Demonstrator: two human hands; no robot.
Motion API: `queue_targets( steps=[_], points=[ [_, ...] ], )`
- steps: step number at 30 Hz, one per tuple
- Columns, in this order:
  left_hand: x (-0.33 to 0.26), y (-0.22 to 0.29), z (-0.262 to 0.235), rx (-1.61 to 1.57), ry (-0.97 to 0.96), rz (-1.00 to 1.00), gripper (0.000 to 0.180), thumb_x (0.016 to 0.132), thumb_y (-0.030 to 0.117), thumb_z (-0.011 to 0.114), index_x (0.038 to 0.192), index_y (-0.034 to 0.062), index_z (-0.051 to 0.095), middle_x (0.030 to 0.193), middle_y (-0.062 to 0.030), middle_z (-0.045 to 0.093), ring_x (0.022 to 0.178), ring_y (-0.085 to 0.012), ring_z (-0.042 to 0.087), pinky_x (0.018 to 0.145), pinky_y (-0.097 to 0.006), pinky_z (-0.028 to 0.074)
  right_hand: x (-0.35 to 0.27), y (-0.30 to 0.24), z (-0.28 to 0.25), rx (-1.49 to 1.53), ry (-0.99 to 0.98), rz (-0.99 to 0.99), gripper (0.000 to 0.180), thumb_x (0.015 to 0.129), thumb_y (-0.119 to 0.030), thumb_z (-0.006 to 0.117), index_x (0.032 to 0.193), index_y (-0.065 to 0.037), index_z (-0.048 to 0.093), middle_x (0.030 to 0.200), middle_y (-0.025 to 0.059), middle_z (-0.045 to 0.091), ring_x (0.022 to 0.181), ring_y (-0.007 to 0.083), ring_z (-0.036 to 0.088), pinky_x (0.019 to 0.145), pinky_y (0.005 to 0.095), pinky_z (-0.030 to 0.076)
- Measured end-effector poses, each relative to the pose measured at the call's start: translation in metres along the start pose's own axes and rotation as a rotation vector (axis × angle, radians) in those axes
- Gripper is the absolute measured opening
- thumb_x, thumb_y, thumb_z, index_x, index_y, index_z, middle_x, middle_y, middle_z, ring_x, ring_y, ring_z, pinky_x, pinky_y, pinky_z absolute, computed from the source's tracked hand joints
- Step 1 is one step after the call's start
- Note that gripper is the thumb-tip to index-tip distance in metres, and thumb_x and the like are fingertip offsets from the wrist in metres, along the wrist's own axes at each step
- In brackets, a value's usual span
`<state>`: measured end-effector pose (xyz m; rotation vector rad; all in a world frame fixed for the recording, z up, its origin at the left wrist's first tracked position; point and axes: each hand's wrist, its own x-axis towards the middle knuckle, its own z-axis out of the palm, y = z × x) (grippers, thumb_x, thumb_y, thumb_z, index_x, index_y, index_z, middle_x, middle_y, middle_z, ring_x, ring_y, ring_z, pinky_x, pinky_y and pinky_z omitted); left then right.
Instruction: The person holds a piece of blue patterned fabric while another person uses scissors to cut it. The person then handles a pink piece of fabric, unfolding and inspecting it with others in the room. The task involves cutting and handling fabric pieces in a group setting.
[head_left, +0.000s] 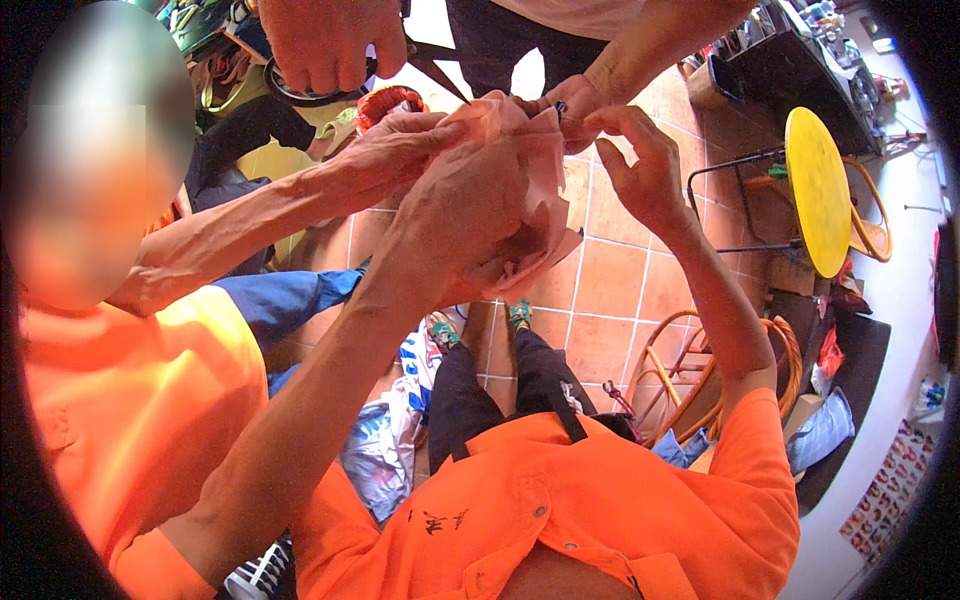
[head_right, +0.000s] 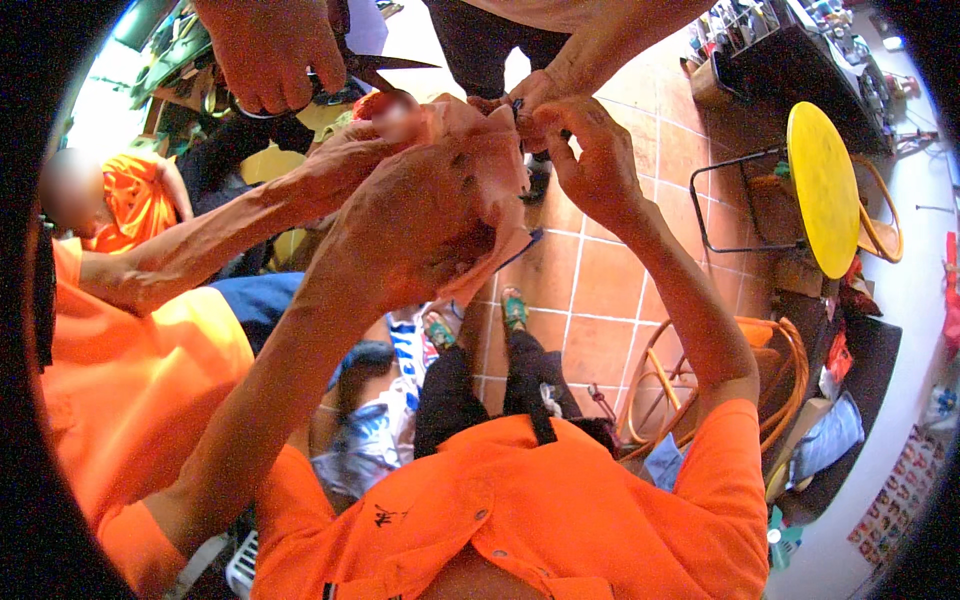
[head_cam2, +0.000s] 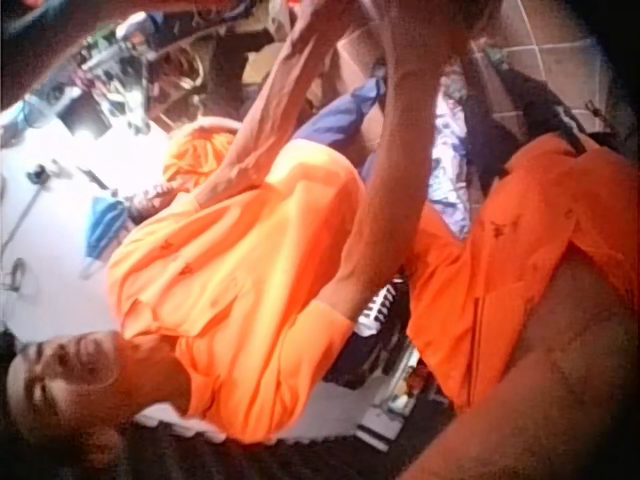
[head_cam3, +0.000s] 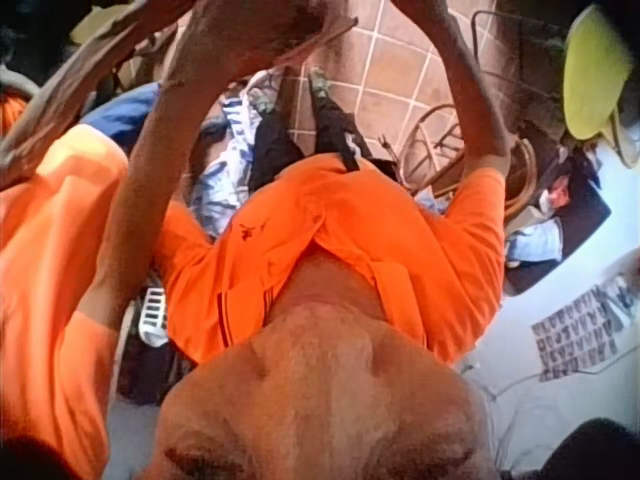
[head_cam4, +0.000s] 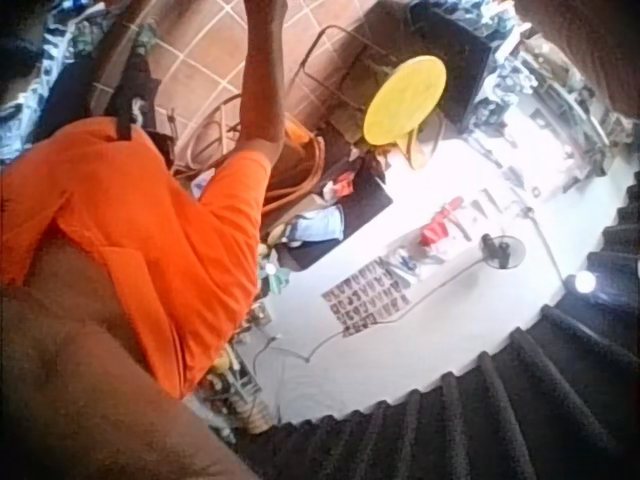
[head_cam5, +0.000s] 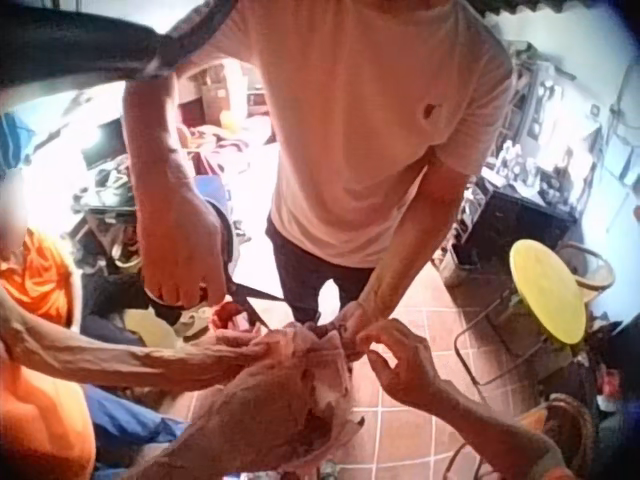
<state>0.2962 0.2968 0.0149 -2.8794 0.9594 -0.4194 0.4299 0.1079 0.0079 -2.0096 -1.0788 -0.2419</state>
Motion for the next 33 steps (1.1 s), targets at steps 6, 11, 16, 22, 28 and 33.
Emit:
queue_targets(
  steps=[6,11,16,22,28,33],
  points=[
    [0.013,0.001,-0.002,0.068,0.0,0.025,0.01,0.063,0.015,0.06,0.07,0.0092,0.064,0.076,-0.0025,0.061,0.079,-0.0185,0.057,0.071,-0.028,0.047,-0.011,0.002,0.005,0.052,-0.016,0.022,0.017,0.073,0.004,0.056,0.089,-0.002,0.06,0.087,0.0124,0.062,0.081,0.0297,0.061,0.072,0.0366,0.049],
    [0.032,0.002,0.005,0.155,0.02,0.05,0.012,0.063,0.015,0.06,0.072,0.0088,0.065,0.079,-0.003,0.062,0.081,-0.0188,0.057,0.072,-0.028,0.047,-0.02,-0.001,0.008,0.06,-0.044,0.061,0.017,0.073,0.004,0.056,0.089,-0.001,0.059,0.088,0.0132,0.062,0.082,0.0298,0.061,0.073,0.0368,0.049],
    [0.048,0.003,0.0,0.164,-0.039,0.06,0.014,0.064,0.015,0.059,0.074,0.0081,0.066,0.081,-0.0038,0.063,0.084,-0.019,0.057,0.074,-0.027,0.048,-0.028,0.005,0.009,0.056,-0.053,0.093,0.019,0.072,0.005,0.056,0.09,-0.001,0.059,0.088,0.0138,0.062,0.082,0.0296,0.06,0.073,0.0364,0.049],
    [0.043,0.008,-0.004,-0.1,-0.112,-0.114,0.016,0.066,0.014,0.059,0.078,0.0056,0.066,0.084,-0.0047,0.063,0.09,-0.0189,0.057,0.078,-0.026,0.048,-0.034,0.003,0.008,0.078,-0.061,0.106,0.02,0.072,0.006,0.058,0.09,-0.001,0.06,0.087,0.014,0.062,0.082,0.0294,0.061,0.072,0.0362,0.049],
    [0.044,0.006,0.006,0.004,-0.067,-0.043,0.014,0.065,0.013,0.059,0.076,0.0058,0.065,0.082,-0.0046,0.062,0.088,-0.0193,0.057,0.076,-0.027,0.048,-0.046,0.009,0.008,0.075,-0.049,0.141,0.022,0.071,0.007,0.058,0.092,-0.001,0.059,0.087,0.0135,0.061,0.082,0.0289,0.061,0.071,0.0362,0.049],
    [0.039,0.008,0.005,0.12,-0.09,-0.005,0.012,0.064,0.013,0.06,0.073,0.0063,0.064,0.08,-0.0047,0.061,0.086,-0.0197,0.057,0.075,-0.029,0.047,-0.051,-0.013,0.002,0.065,-0.029,-0.019,0.023,0.068,0.008,0.057,0.089,0.0,0.059,0.086,0.0149,0.059,0.083,0.0317,0.059,0.072,0.0372,0.049]
  ],
)
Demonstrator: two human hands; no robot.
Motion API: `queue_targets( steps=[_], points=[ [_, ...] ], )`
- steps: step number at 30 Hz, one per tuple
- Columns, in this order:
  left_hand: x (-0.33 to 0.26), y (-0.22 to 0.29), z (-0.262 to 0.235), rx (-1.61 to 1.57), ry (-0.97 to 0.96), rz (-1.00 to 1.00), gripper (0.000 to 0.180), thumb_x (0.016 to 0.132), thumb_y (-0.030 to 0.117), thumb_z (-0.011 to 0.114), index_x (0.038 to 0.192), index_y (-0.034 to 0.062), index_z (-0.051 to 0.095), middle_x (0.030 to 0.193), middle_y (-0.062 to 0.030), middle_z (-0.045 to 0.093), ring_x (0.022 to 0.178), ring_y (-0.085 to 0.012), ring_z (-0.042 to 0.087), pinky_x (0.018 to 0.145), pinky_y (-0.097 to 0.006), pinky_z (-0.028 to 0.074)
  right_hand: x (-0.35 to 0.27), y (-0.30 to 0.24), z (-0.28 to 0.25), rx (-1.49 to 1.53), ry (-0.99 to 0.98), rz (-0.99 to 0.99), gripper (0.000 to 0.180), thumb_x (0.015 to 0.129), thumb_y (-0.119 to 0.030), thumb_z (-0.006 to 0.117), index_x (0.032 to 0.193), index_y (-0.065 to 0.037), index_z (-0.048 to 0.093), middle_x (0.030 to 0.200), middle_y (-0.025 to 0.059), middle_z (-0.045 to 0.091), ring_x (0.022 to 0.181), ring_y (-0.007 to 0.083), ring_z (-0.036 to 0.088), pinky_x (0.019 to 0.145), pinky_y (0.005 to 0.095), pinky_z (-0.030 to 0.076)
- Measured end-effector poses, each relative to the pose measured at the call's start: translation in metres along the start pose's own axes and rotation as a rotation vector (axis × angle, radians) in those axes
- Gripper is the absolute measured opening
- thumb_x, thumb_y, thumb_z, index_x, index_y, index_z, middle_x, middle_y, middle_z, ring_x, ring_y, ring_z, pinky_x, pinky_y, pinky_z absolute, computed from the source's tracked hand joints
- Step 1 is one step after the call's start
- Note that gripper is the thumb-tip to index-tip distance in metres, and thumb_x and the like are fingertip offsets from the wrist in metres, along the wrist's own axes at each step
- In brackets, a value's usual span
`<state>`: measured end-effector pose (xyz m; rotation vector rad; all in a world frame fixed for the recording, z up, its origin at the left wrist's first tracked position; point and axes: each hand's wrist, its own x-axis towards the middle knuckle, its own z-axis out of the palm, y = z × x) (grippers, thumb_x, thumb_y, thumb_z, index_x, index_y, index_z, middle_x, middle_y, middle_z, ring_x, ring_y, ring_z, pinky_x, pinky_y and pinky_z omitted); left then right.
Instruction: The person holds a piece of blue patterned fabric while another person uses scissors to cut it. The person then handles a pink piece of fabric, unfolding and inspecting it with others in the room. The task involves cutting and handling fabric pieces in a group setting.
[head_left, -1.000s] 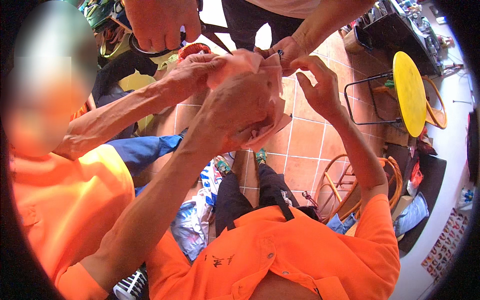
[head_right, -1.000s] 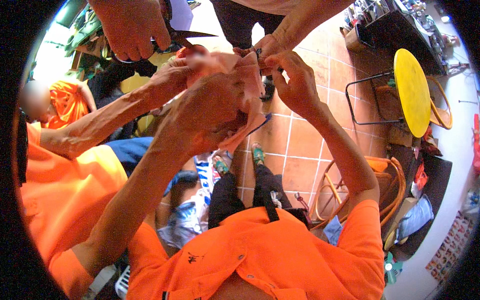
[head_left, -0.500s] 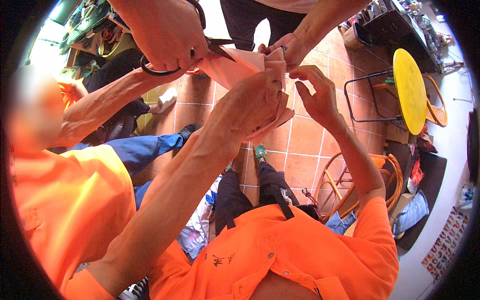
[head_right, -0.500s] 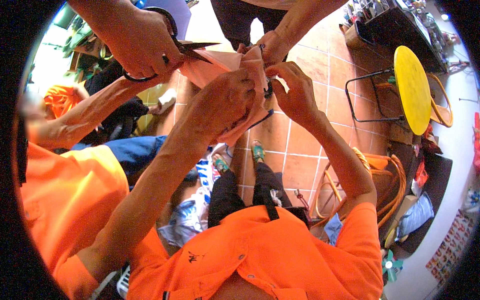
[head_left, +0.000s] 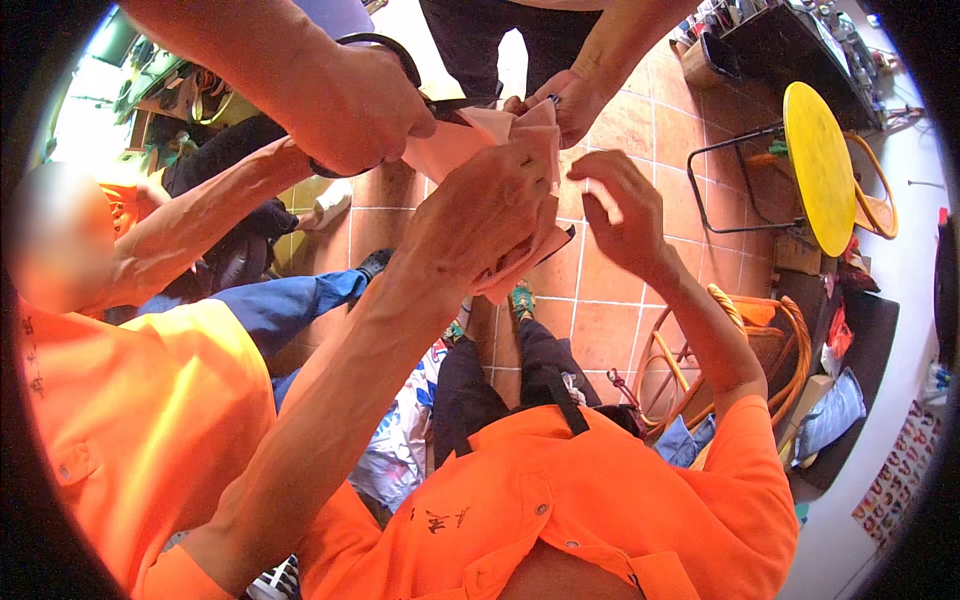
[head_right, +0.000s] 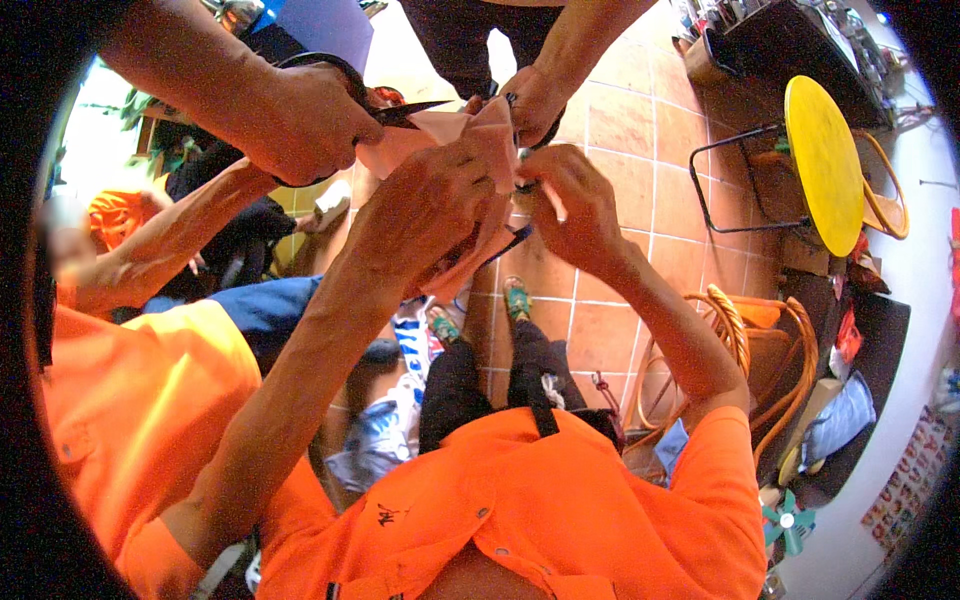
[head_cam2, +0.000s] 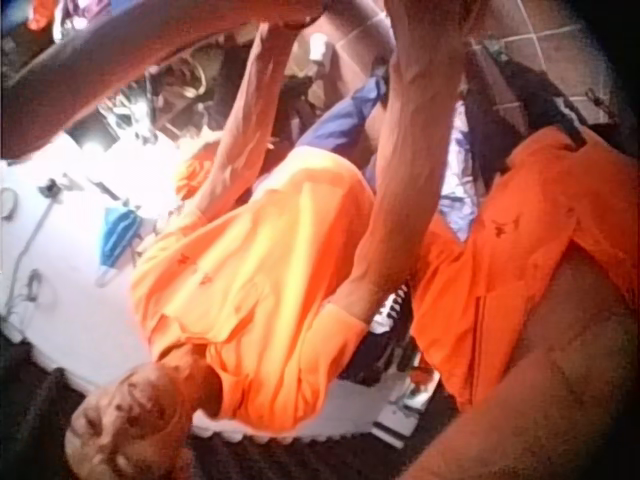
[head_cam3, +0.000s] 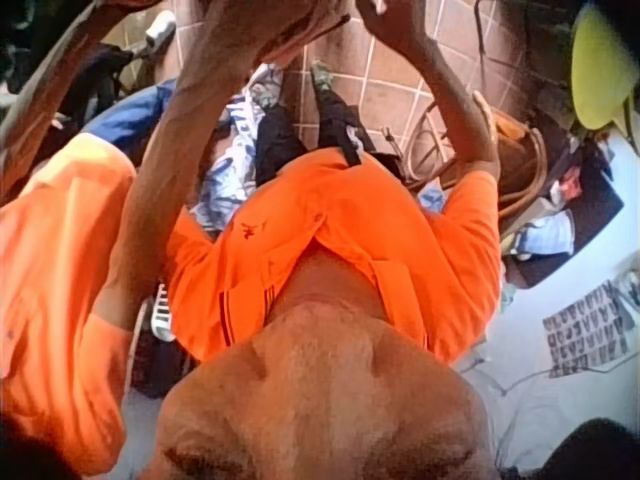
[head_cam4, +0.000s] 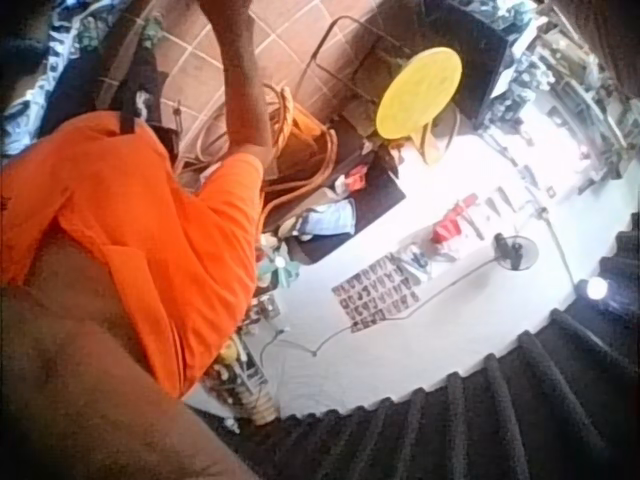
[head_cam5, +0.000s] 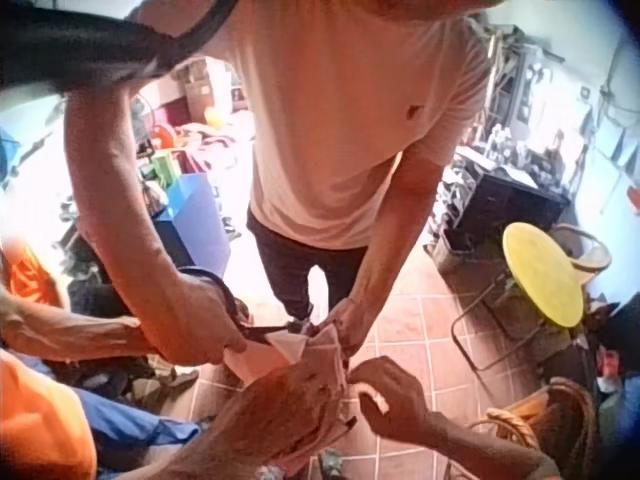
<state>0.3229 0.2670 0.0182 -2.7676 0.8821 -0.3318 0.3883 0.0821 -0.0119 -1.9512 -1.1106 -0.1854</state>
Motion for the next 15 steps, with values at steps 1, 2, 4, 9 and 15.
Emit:
queue_targets(
  steps=[1,2,4,9,15],
  points=[
    [0.0,0.0,-0.001,0.023,-0.009,0.011,0.012,0.063,0.013,0.06,0.073,0.0064,0.063,0.08,-0.0047,0.061,0.085,-0.0198,0.057,0.074,-0.029,0.047,-0.006,-0.005,0.0,0.056,0.003,-0.114,0.029,0.065,0.009,0.053,0.092,0.0,0.059,0.088,0.0161,0.059,0.085,0.0346,0.058,0.075,0.041,0.048],
    [-0.001,0.0,-0.003,-0.001,-0.01,0.02,0.011,0.063,0.013,0.06,0.072,0.0065,0.063,0.079,-0.0047,0.061,0.085,-0.0199,0.057,0.074,-0.03,0.047,-0.012,-0.015,0.0,0.09,-0.034,-0.218,0.033,0.063,0.008,0.053,0.094,0.001,0.059,0.092,0.0162,0.059,0.087,0.035,0.058,0.077,0.0439,0.047],
    [-0.002,0.0,-0.006,-0.108,-0.019,0.031,0.013,0.063,0.011,0.059,0.074,0.0044,0.063,0.082,-0.0073,0.061,0.086,-0.0224,0.058,0.075,-0.03,0.049,-0.025,-0.037,0.003,0.106,-0.122,-0.374,0.038,0.06,0.005,0.052,0.097,0.001,0.058,0.1,0.0159,0.059,0.092,0.0349,0.057,0.08,0.0484,0.046],
    [-0.004,0.002,-0.006,-0.229,0.062,-0.002,0.015,0.064,0.009,0.057,0.077,0.0024,0.061,0.082,-0.0106,0.06,0.081,-0.0245,0.059,0.072,-0.032,0.05,-0.038,-0.047,0.01,-0.028,-0.194,-0.454,0.041,0.062,-0.006,0.063,0.102,0.0,0.059,0.113,0.0139,0.055,0.103,0.0301,0.052,0.086,0.0492,0.041],
    [-0.005,0.007,0.001,-0.158,0.04,0.017,0.013,0.065,0.011,0.06,0.078,0.0068,0.062,0.081,-0.0055,0.06,0.084,-0.0212,0.057,0.073,-0.03,0.047,-0.053,-0.059,0.034,-0.086,-0.215,-0.409,0.043,0.064,-0.005,0.068,0.106,-0.003,0.06,0.115,0.0098,0.056,0.105,0.0237,0.053,0.094,0.0479,0.034]
  ],
)
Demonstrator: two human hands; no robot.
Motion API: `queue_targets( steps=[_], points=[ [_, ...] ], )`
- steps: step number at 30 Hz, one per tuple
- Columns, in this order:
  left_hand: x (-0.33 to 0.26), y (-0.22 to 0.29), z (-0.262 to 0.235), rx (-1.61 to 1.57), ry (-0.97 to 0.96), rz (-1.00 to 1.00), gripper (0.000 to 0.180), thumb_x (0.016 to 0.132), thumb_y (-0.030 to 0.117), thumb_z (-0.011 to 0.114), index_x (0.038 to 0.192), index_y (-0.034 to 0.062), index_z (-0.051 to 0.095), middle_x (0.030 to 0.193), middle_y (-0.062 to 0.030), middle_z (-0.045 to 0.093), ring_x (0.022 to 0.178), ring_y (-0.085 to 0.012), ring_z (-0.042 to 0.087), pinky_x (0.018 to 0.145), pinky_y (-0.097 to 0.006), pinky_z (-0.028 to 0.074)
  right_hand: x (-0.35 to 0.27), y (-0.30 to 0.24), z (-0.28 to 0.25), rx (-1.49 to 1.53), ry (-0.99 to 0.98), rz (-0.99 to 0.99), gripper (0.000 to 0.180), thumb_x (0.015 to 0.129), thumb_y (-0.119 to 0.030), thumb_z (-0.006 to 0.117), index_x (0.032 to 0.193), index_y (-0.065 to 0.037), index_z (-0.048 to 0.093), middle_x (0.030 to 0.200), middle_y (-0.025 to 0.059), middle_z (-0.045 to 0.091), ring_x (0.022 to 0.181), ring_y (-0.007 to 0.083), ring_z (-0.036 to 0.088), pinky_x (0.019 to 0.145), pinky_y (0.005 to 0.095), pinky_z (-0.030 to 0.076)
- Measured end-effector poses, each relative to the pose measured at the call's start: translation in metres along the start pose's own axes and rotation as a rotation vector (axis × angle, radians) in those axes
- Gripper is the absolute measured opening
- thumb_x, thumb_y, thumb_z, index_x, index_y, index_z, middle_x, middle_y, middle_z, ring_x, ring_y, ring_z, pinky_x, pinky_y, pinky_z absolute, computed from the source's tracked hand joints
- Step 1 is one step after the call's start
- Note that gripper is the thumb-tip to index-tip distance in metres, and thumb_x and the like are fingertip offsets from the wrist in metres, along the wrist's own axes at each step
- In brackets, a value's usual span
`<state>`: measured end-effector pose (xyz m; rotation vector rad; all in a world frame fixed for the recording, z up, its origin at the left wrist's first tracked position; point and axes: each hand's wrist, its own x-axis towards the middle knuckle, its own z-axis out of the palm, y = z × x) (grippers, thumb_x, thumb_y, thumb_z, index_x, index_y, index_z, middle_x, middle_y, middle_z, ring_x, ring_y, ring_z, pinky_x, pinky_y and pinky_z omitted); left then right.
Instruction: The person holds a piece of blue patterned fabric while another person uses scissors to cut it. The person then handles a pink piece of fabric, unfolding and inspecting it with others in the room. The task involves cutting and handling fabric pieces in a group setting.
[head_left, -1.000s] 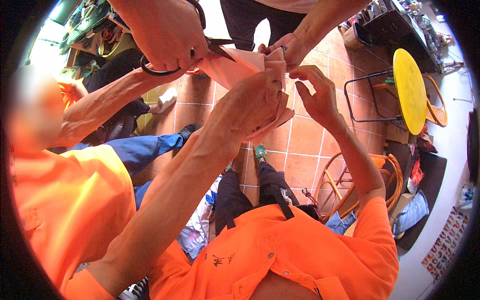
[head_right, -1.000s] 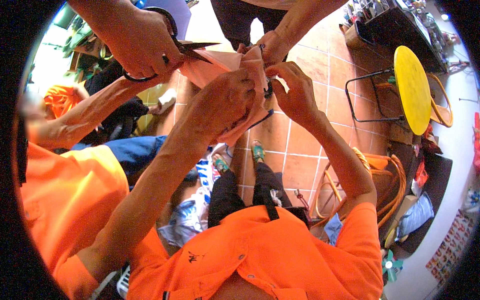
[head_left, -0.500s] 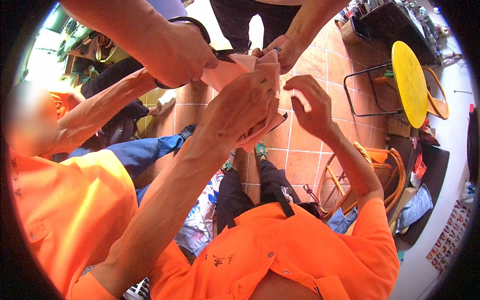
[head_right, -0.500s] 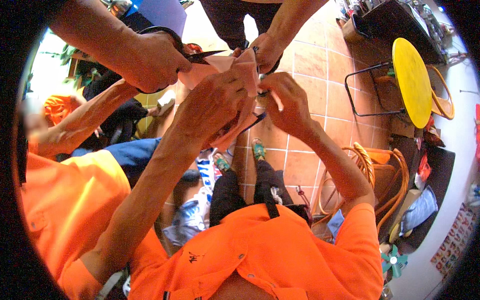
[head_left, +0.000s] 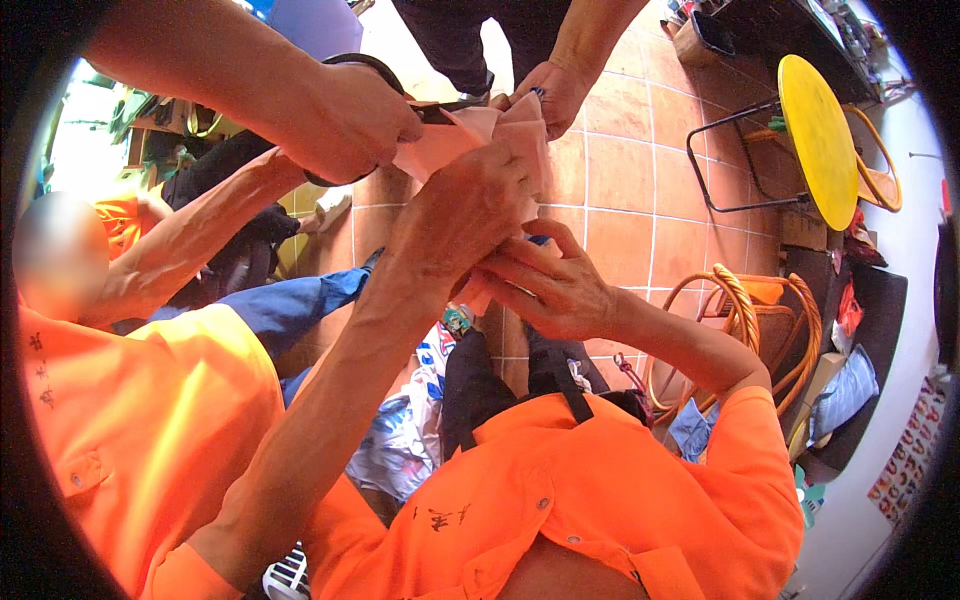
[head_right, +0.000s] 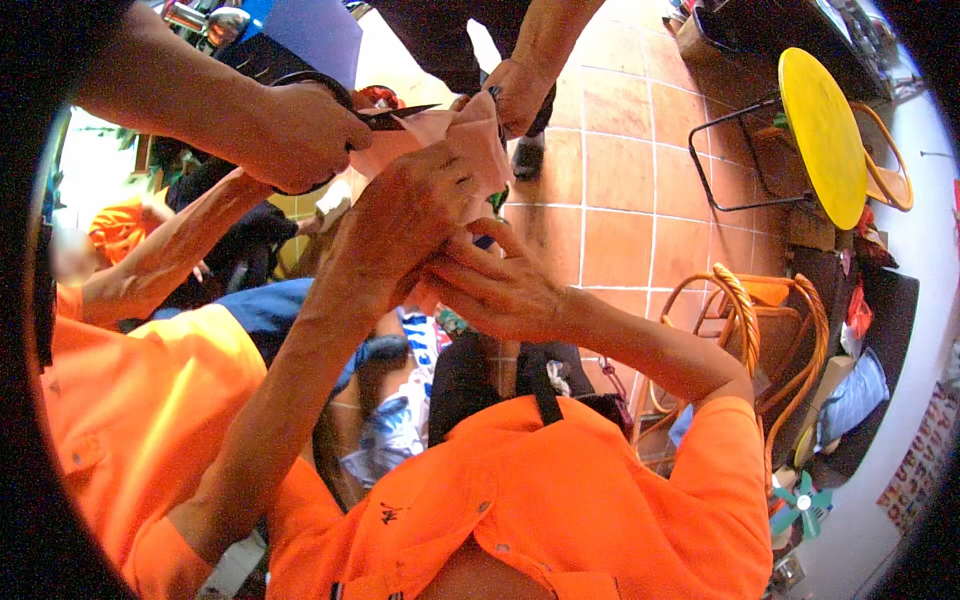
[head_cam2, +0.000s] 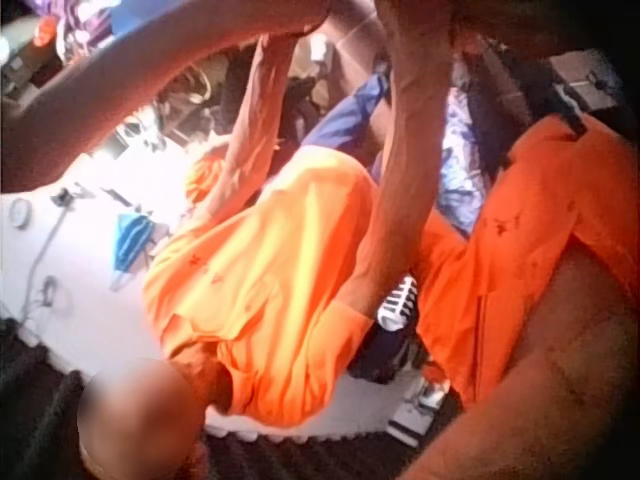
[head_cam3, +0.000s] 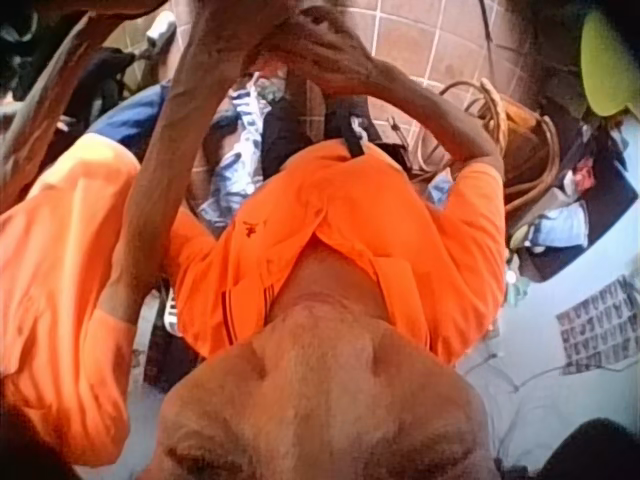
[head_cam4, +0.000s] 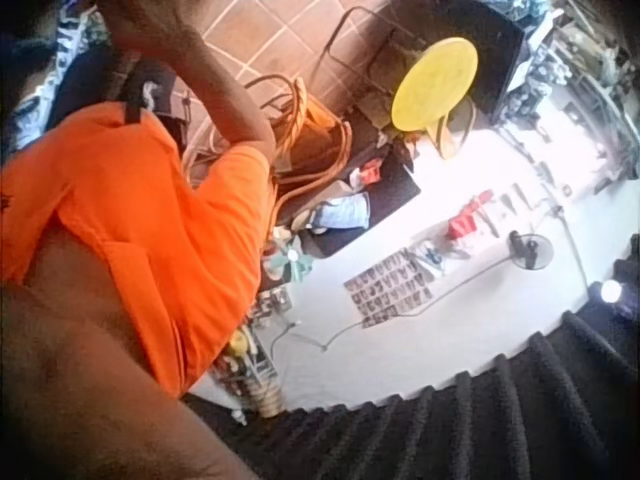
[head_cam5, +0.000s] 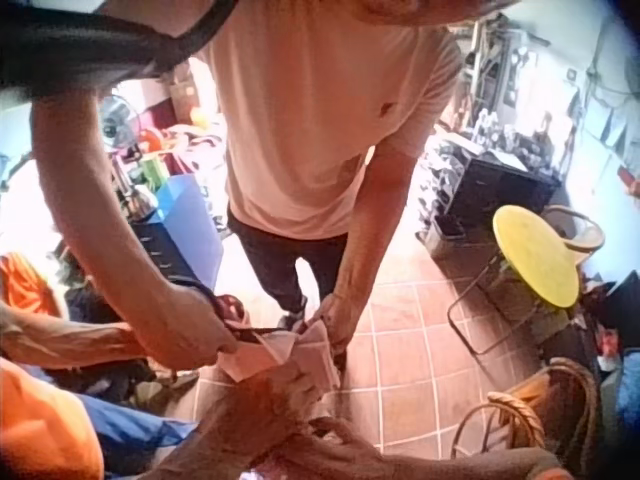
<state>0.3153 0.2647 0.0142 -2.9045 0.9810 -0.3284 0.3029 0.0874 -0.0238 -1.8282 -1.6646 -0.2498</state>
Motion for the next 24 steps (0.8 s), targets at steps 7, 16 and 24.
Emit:
queue_targets(
  steps=[7,16,24],
  points=[
    [-0.002,0.002,0.002,-0.087,0.087,0.022,0.014,0.064,0.011,0.058,0.075,0.003,0.059,0.081,-0.0106,0.058,0.082,-0.0266,0.058,0.074,-0.034,0.05,0.004,-0.008,0.012,-0.058,-0.013,0.089,0.041,0.066,-0.007,0.065,0.106,-0.001,0.06,0.109,0.0102,0.058,0.105,0.0247,0.053,0.096,0.0518,0.032],
    [-0.013,0.01,0.006,-0.204,0.046,-0.063,0.016,0.065,0.009,0.058,0.078,0.0024,0.061,0.085,-0.0097,0.059,0.089,-0.0242,0.057,0.076,-0.031,0.05,0.007,-0.018,0.026,-0.074,0.035,0.128,0.036,0.062,-0.009,0.062,0.097,0.001,0.058,0.099,0.0123,0.057,0.098,0.0287,0.054,0.091,0.0478,0.037],
    [-0.026,0.017,0.017,-0.083,-0.034,-0.027,0.014,0.066,0.012,0.057,0.075,0.0032,0.061,0.081,-0.0093,0.059,0.085,-0.0238,0.056,0.08,-0.031,0.047,0.003,-0.021,0.035,-0.109,0.014,0.17,0.039,0.058,-0.007,0.06,0.097,0.001,0.058,0.097,0.0122,0.057,0.093,0.0279,0.054,0.082,0.0431,0.04]
  ],
)
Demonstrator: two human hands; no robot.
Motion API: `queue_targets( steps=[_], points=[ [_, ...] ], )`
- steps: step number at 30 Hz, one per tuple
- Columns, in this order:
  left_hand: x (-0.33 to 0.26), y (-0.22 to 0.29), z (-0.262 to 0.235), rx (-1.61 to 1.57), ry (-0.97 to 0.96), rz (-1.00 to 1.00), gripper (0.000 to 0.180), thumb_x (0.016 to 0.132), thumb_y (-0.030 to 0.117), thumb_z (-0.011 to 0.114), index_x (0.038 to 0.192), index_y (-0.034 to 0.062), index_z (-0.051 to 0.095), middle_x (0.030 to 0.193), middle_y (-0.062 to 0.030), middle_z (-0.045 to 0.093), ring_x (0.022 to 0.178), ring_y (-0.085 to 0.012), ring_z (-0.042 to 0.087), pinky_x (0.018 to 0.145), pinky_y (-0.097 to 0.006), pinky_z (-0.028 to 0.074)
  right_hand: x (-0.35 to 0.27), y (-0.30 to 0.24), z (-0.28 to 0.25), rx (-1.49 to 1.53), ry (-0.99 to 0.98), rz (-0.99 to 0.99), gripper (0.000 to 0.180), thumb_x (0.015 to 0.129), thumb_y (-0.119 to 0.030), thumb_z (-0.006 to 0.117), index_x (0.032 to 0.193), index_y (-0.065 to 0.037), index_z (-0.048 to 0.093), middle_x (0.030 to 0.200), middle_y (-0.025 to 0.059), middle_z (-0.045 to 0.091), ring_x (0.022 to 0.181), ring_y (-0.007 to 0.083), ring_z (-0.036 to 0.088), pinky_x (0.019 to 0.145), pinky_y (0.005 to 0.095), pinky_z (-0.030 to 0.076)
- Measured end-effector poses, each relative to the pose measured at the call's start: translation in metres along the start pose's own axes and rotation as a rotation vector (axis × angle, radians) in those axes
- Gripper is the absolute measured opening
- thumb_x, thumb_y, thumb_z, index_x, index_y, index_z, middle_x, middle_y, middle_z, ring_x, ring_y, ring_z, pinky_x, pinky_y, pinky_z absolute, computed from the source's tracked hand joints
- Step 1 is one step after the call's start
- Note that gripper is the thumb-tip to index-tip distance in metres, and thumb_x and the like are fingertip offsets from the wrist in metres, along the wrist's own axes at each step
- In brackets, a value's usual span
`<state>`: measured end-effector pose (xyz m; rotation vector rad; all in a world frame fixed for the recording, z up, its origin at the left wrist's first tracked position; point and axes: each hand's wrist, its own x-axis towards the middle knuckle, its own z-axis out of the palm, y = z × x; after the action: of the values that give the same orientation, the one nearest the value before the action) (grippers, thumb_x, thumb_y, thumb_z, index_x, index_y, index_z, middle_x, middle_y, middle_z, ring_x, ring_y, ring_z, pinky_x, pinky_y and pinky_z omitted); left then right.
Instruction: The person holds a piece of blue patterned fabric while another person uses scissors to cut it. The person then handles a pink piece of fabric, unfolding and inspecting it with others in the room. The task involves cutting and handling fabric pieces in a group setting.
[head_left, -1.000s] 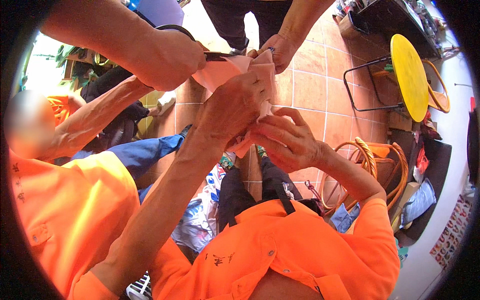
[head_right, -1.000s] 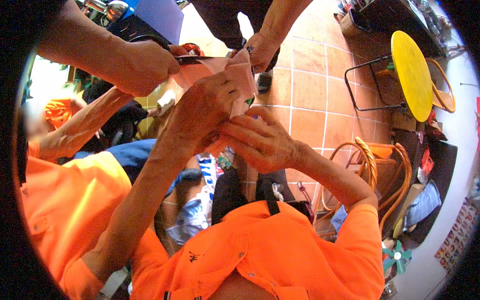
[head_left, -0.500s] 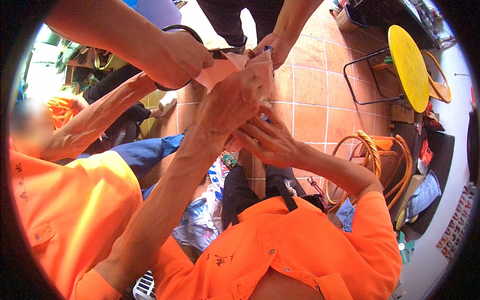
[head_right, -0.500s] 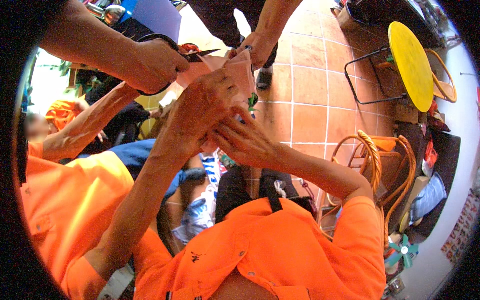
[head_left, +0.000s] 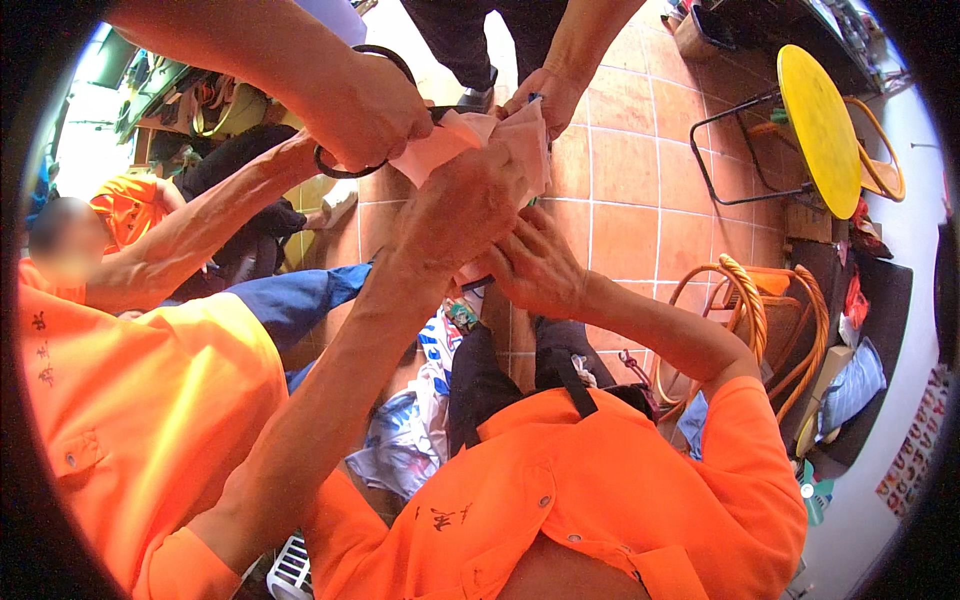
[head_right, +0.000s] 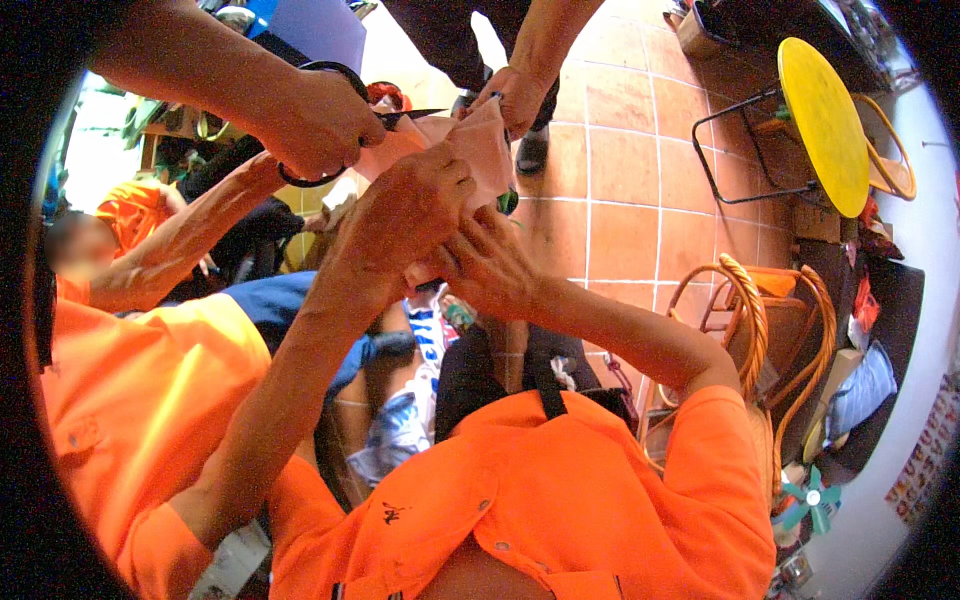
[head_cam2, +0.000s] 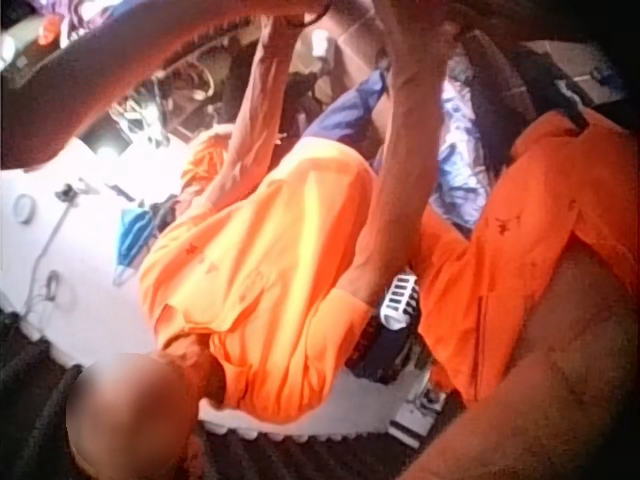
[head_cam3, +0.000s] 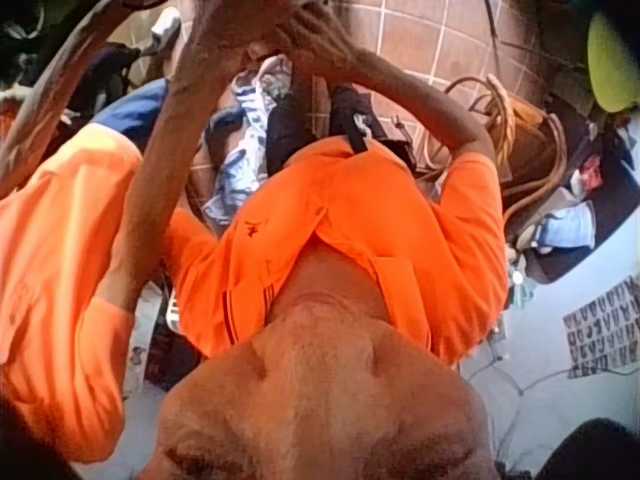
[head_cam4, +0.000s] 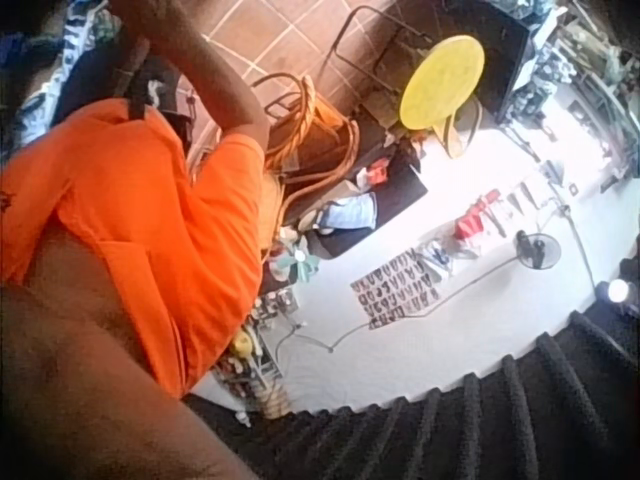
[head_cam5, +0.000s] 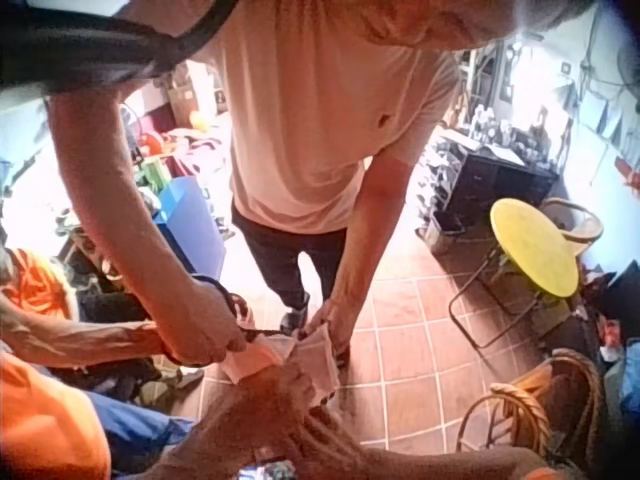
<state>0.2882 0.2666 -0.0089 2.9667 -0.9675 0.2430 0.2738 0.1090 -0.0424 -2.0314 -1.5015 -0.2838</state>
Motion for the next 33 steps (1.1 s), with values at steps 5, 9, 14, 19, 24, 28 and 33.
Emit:
queue_targets(
  steps=[5,9,14,19,24,28,33],
  points=[
    [0.002,-0.002,-0.003,0.121,-0.061,0.091,0.009,0.066,0.013,0.057,0.071,0.0059,0.06,0.078,-0.0069,0.057,0.085,-0.0221,0.054,0.08,-0.029,0.046,-0.004,0.005,0.003,0.034,-0.011,-0.017,0.039,0.063,-0.007,0.061,0.102,-0.003,0.057,0.1,0.0111,0.057,0.094,0.0277,0.054,0.081,0.0434,0.041],
    [-0.001,0.003,0.003,-0.01,-0.032,0.07,0.009,0.065,0.014,0.057,0.071,0.0069,0.059,0.078,-0.006,0.057,0.083,-0.0213,0.052,0.079,-0.028,0.045,-0.005,0.005,0.002,0.034,0.013,-0.034,0.037,0.069,-0.008,0.061,0.105,-0.007,0.056,0.103,0.0111,0.055,0.098,0.0293,0.053,0.084,0.0454,0.04],
    [-0.004,0.006,-0.001,0.032,-0.094,0.095,0.01,0.066,0.016,0.058,0.072,0.0082,0.06,0.079,-0.0049,0.057,0.084,-0.0205,0.051,0.081,-0.029,0.043,-0.005,0.004,0.003,0.061,0.011,-0.022,0.034,0.071,-0.009,0.062,0.104,-0.008,0.056,0.106,0.012,0.054,0.102,0.0307,0.052,0.085,0.0471,0.04],
    [-0.007,0.008,-0.004,0.041,-0.13,0.087,0.012,0.065,0.017,0.058,0.073,0.0085,0.06,0.08,-0.0044,0.058,0.086,-0.02,0.051,0.084,-0.028,0.041,-0.009,0.003,0.007,0.079,-0.021,-0.004,0.034,0.071,-0.01,0.062,0.104,-0.007,0.055,0.108,0.0133,0.053,0.103,0.0315,0.051,0.086,0.0475,0.039],
    [-0.011,0.013,-0.009,0.037,-0.186,0.056,0.016,0.064,0.019,0.06,0.075,0.0073,0.06,0.081,-0.0056,0.058,0.087,-0.0204,0.052,0.08,-0.028,0.044,-0.011,0.0,0.013,0.036,-0.023,-0.003,0.036,0.068,-0.008,0.063,0.103,-0.005,0.055,0.113,0.0155,0.05,0.105,0.0324,0.049,0.088,0.0491,0.038],
    [-0.012,0.017,-0.011,-0.084,-0.145,-0.047,0.014,0.064,0.017,0.06,0.074,0.0069,0.059,0.079,-0.007,0.056,0.083,-0.0213,0.055,0.072,-0.029,0.048,-0.012,0.001,0.02,0.06,-0.063,0.005,0.035,0.069,-0.009,0.06,0.103,-0.005,0.055,0.116,0.0164,0.049,0.107,0.0341,0.047,0.09,0.0502,0.037],
    [-0.013,0.019,-0.017,-0.132,-0.091,-0.091,0.012,0.065,0.015,0.059,0.073,0.0068,0.058,0.078,-0.009,0.054,0.074,-0.0229,0.058,0.062,-0.032,0.051,-0.007,0.001,0.018,0.064,-0.134,-0.016,0.033,0.07,-0.011,0.057,0.103,-0.007,0.057,0.116,0.0141,0.05,0.108,0.0348,0.047,0.092,0.0496,0.036]
  ],
)
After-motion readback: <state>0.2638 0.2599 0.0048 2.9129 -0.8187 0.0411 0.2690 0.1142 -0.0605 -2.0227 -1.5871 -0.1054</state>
